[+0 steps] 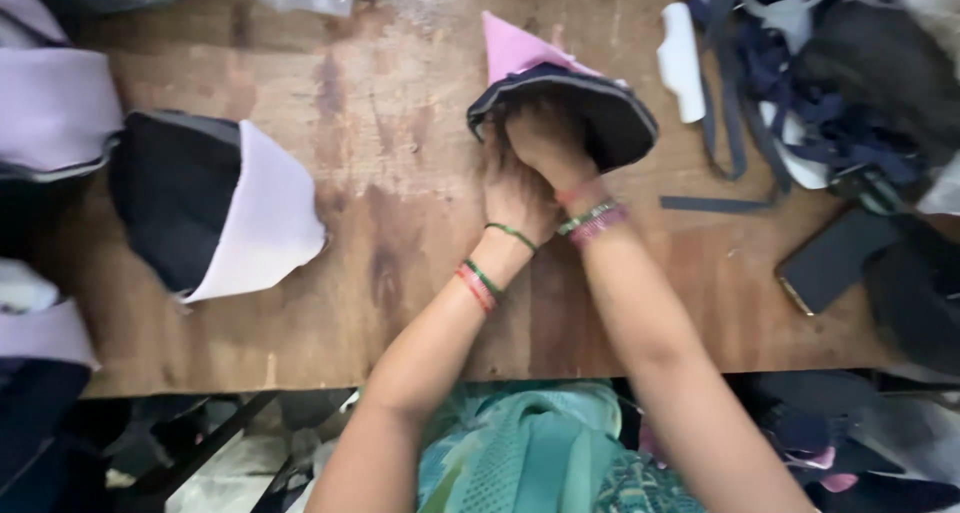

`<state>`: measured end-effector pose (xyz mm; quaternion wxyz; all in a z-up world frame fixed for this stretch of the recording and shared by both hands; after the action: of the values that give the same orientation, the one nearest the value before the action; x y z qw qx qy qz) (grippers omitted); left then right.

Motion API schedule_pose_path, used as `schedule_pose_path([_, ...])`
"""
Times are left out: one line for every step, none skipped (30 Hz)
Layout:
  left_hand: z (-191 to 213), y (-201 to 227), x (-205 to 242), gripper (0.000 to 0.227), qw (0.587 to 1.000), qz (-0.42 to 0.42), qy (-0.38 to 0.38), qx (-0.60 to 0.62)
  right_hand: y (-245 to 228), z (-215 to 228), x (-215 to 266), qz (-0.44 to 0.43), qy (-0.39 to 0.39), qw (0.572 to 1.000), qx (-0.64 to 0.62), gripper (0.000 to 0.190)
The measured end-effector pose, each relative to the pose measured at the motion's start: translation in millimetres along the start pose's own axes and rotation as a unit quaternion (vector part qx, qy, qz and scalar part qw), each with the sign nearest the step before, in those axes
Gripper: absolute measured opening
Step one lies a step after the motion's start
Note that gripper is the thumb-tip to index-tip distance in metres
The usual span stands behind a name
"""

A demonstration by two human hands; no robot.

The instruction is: Turning fabric shoe upper components right-side out and smoothing them on a workbench.

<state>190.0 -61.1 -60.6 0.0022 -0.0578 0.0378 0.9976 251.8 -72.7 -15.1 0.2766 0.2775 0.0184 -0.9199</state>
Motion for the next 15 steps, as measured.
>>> schedule_pose_path([-5.8, -1.3, 0.1, 0.068, 0.995, -0.014, -0.086, 0.040, 2.2, 3.8, -12.5, -0.015, 0.062, 0.998, -0.008, 0.051])
schedule_pose_path([-11.2, -2.2, 1.9, 0.061, 0.981, -0.031, -0.172, 0.079, 4.1, 7.5, -24.2, -0.028, 0.124, 0.992, -0.015, 0.055])
schedule_pose_path([-14.3, -2.5, 3.9, 0.061, 0.981, -0.029, -0.175, 0.078, 23.5, -60.2, -2.2, -0.028, 0.121, 0.992, -0.018, 0.055])
schedule_pose_path([-8.3, -5.2, 3.6, 0.061, 0.986, -0.009, -0.087, 0.141, 44.1, -137.1, 18.7, -0.013, 0.022, 0.999, -0.037, 0.040])
schedule_pose_path([-1.1, -10.8, 2.1, 0.061, 0.980, 0.010, 0.005, 0.200, 67.7, -217.3, 30.7, 0.004, -0.074, 0.996, -0.054, 0.025])
schedule_pose_path([-3.1, -11.9, 2.4, 0.061, 0.980, 0.011, 0.005, 0.198, 66.4, -191.5, 63.8, 0.004, -0.072, 0.996, -0.057, 0.025])
schedule_pose_path([-3.4, -9.8, -1.0, 0.064, 0.982, 0.001, 0.020, 0.186, 67.0, -180.6, 52.3, 0.006, -0.070, 0.996, -0.053, 0.025])
schedule_pose_path([-4.0, -8.1, -4.5, 0.068, 0.984, -0.008, 0.035, 0.173, 59.3, -168.0, 16.0, 0.007, -0.068, 0.996, -0.049, 0.025])
schedule_pose_path([2.1, -7.7, -8.9, 0.068, 0.984, -0.007, 0.037, 0.175, 59.9, -161.3, 12.3, 0.010, -0.068, 0.997, -0.046, 0.025])
schedule_pose_path([6.3, -6.7, -13.2, 0.067, 0.987, -0.010, 0.023, 0.159, 60.2, -154.7, 7.8, 0.013, -0.068, 0.997, -0.042, 0.025])
schedule_pose_path([10.3, -7.2, -15.2, 0.066, 0.990, -0.012, 0.007, 0.142, 57.1, -148.3, 3.8, 0.017, -0.068, 0.997, -0.041, 0.025])
schedule_pose_path([8.5, -8.1, -20.8, 0.066, 0.990, -0.010, 0.007, 0.142, 58.1, -146.1, 6.1, 0.020, -0.068, 0.997, -0.040, 0.025])
schedule_pose_path([4.6, -7.3, -21.0, 0.065, 0.991, -0.009, -0.008, 0.131, 54.8, -144.0, 10.6, 0.023, -0.073, 0.996, -0.042, 0.025])
schedule_pose_path([0.9, -6.1, -20.8, 0.064, 0.992, -0.008, -0.023, 0.121, 48.8, -141.6, 12.8, 0.026, -0.078, 0.996, -0.043, 0.025])
schedule_pose_path([-8.5, -8.0, -31.3, 0.064, 0.993, -0.006, -0.020, 0.120, 50.6, -136.6, 11.5, 0.029, -0.076, 0.996, -0.040, 0.025])
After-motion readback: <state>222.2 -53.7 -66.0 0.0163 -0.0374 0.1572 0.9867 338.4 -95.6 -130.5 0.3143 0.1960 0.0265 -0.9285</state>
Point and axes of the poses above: each hand's wrist, its own x-axis away from the middle knuckle, its own z-axis out of the back of the hand, y = z × x, the point moved 5 cm from there along -x, towards the middle knuckle, and after that the axes turned 13 degrees about x, right-handed, at the moved point
